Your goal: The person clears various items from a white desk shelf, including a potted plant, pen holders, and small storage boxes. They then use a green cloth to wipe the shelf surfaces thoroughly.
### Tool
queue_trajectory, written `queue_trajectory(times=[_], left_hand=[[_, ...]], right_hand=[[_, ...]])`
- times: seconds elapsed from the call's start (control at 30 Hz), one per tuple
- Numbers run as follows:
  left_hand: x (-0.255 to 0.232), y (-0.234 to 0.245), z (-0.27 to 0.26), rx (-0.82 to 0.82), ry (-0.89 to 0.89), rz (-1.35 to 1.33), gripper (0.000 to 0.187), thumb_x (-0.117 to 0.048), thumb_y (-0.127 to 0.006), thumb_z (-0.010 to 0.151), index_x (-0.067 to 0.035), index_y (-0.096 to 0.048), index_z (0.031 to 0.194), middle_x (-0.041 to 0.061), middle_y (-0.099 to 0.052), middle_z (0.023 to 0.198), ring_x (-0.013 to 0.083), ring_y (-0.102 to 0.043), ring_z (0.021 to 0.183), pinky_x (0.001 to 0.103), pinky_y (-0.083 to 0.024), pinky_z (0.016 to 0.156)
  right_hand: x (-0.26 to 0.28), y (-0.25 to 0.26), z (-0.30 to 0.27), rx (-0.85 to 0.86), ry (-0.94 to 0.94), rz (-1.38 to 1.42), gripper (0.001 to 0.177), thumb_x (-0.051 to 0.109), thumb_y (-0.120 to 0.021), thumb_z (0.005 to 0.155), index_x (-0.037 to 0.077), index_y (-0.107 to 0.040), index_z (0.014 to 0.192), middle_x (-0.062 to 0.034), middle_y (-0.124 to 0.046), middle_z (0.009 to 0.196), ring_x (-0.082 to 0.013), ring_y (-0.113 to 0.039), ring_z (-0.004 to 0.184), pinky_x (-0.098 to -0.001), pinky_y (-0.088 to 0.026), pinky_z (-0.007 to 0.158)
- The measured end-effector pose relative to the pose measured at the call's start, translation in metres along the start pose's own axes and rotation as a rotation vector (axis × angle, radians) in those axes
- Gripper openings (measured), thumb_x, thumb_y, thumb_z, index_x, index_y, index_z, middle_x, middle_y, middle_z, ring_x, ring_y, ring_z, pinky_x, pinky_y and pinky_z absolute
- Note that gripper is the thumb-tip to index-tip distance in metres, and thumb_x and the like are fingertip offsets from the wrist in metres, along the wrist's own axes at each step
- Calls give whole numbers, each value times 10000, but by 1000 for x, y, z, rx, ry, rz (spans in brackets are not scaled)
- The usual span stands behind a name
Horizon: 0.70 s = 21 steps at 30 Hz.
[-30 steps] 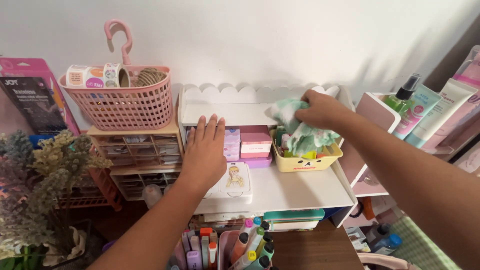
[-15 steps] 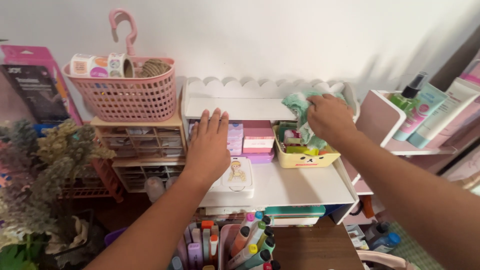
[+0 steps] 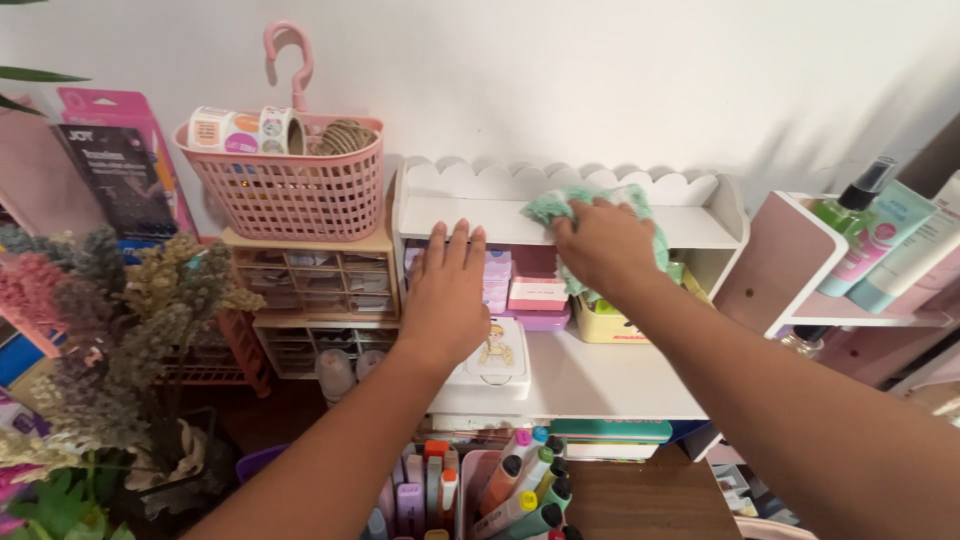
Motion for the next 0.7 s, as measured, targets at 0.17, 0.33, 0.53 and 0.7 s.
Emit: queue_trajectory(times=[0.17, 0.33, 0.53, 0.7], left_hand=[[-2, 3, -2, -7, 1, 37, 861, -95, -714, 762, -20, -328, 1528, 200, -343, 1504, 414, -228, 1489, 551, -207, 1217], [6, 0, -10, -28, 20, 31, 891, -109, -729, 749, 17, -304, 1522, 180, -350, 1485, 402, -243, 1479, 571, -178, 1214], [35, 12, -26, -121, 28, 23, 856, -88, -703, 750, 33, -323, 1508, 197, -358, 1498, 416, -271, 1466, 552, -199, 1212], [52, 25, -38, -131, 71, -15, 803, -75, -678, 723, 46, -387, 1461, 215, -387, 1460, 442, -286, 1451, 563, -205, 1212]], right_hand=[[35, -5, 4, 18, 36, 43, 472, 407, -453, 989, 133, -643, 1324, -133, -642, 1307, -387, -552, 1261, -610, -396, 1047], [64, -10, 2, 11, 110, 91, 441, 390, -458, 988, 128, -679, 1265, -139, -658, 1271, -402, -551, 1259, -606, -401, 1041], [108, -14, 3, 59, 141, 125, 416, 368, -456, 983, 123, -696, 1218, -136, -656, 1260, -414, -538, 1264, -626, -384, 1043], [143, -15, 3, 77, 176, 143, 414, 377, -458, 980, 132, -694, 1216, -139, -650, 1267, -412, -547, 1247, -625, -385, 1048]])
Point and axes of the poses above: each hand's wrist, its own z-axis towards the middle knuckle, its own y-axis out of the back of the hand, x = y × z, the point moved 4 cm from there along z, towards the middle knuckle
